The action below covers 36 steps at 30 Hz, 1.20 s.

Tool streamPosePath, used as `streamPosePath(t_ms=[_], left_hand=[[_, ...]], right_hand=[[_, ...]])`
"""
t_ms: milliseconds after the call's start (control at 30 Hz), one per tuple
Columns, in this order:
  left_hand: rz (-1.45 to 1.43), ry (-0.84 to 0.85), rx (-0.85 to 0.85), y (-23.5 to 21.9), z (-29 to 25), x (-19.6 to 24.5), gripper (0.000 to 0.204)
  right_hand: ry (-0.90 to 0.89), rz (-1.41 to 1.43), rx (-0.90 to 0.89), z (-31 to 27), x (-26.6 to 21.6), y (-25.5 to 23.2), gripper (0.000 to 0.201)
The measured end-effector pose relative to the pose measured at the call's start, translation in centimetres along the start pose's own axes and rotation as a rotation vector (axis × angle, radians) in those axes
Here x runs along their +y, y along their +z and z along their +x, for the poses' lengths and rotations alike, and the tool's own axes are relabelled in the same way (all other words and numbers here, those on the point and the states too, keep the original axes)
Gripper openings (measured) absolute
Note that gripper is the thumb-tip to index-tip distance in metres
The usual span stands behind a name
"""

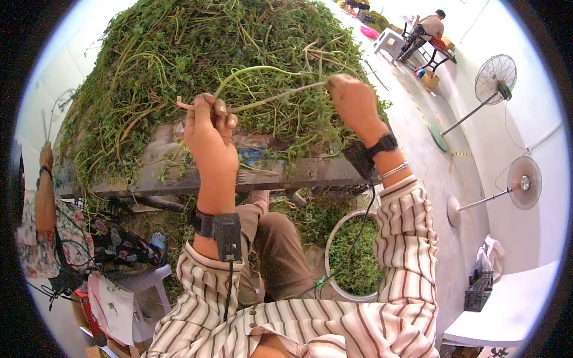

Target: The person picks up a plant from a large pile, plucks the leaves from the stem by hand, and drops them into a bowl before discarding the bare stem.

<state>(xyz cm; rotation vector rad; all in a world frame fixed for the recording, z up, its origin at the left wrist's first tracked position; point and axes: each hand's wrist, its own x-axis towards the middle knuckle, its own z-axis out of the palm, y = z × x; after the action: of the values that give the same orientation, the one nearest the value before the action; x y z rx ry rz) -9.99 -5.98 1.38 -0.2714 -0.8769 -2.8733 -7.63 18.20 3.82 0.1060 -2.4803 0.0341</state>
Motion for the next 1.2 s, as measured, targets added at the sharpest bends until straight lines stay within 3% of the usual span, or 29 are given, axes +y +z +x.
streamPosePath(t_ms=[33,100,133,200,267,333,433,467,533,600,700,767,800,867,1000,1067,1133,1200], left_hand=[[-0.016,0.005,0.006,0.1,-0.1,-0.2,0.019],[-0.027,0.002,0.007,0.6,-0.5,-0.4,0.019],[-0.026,0.000,0.007,0.9,-0.7,-0.3,0.018],[-0.031,0.000,-0.002,1.1,-0.6,0.4,0.017],[0.088,0.090,0.213,-0.4,0.2,2.3,0.020],[0.053,0.148,0.170,-1.5,0.7,3.5,0.020],[-0.034,0.117,0.177,-2.0,1.1,3.4,0.019],[-0.036,0.114,0.170,-1.8,1.0,3.3,0.019],[-0.062,0.099,0.145,-1.5,0.6,3.1,0.018],[-0.080,0.105,0.158,-1.2,0.4,3.1,0.014],[-0.105,0.097,0.161,-1.2,0.2,2.8,0.011],[-0.129,0.071,0.127,-1.1,0.1,2.3,0.013],[-0.129,0.068,0.124,-0.9,0.1,2.1,0.013],[-0.134,0.062,0.146,-0.4,-0.2,1.9,0.013],[-0.118,0.028,0.113,0.0,-0.8,1.9,0.013],[-0.118,0.013,0.064,0.2,-1.0,1.7,0.013],[-0.116,0.011,0.060,0.3,-1.0,1.5,0.016],[-0.113,0.009,0.059,0.3,-0.9,1.3,0.020]], right_hand=[[-0.005,0.000,-0.002,0.9,0.1,-0.6,0.013],[-0.091,-0.024,0.213,2.4,0.4,-1.7,0.013],[-0.082,-0.025,0.213,2.7,1.4,-1.6,0.013],[0.016,-0.256,0.021,3.7,4.4,-1.4,0.017],[0.151,-0.232,-0.004,3.0,10.3,-2.0,0.016],[-0.102,-0.297,0.167,1.2,15.1,-2.4,0.016],[0.610,0.451,0.032,-0.3,11.7,-3.9,0.019],[0.651,0.687,0.036,-0.5,11.4,-3.4,0.019],[0.621,1.089,-0.053,-0.6,10.3,-2.9,0.020],[0.619,1.003,-0.067,0.5,5.1,-3.6,0.023],[0.572,1.056,-0.149,1.2,1.8,-3.2,0.024],[0.529,1.268,-0.304,1.5,-1.1,-3.6,0.026],[0.532,1.267,-0.300,1.6,-1.6,-3.6,0.026],[0.085,0.975,-0.415,1.6,-2.9,-3.6,0.029],[0.227,1.119,-0.562,1.9,-6.5,-3.7,0.029],[0.178,0.958,-0.609,1.8,-7.4,-3.1,0.025],[0.141,0.955,-0.580,1.6,-6.7,-1.6,0.023],[0.017,0.640,-0.435,1.4,-6.0,-0.9,0.021]])
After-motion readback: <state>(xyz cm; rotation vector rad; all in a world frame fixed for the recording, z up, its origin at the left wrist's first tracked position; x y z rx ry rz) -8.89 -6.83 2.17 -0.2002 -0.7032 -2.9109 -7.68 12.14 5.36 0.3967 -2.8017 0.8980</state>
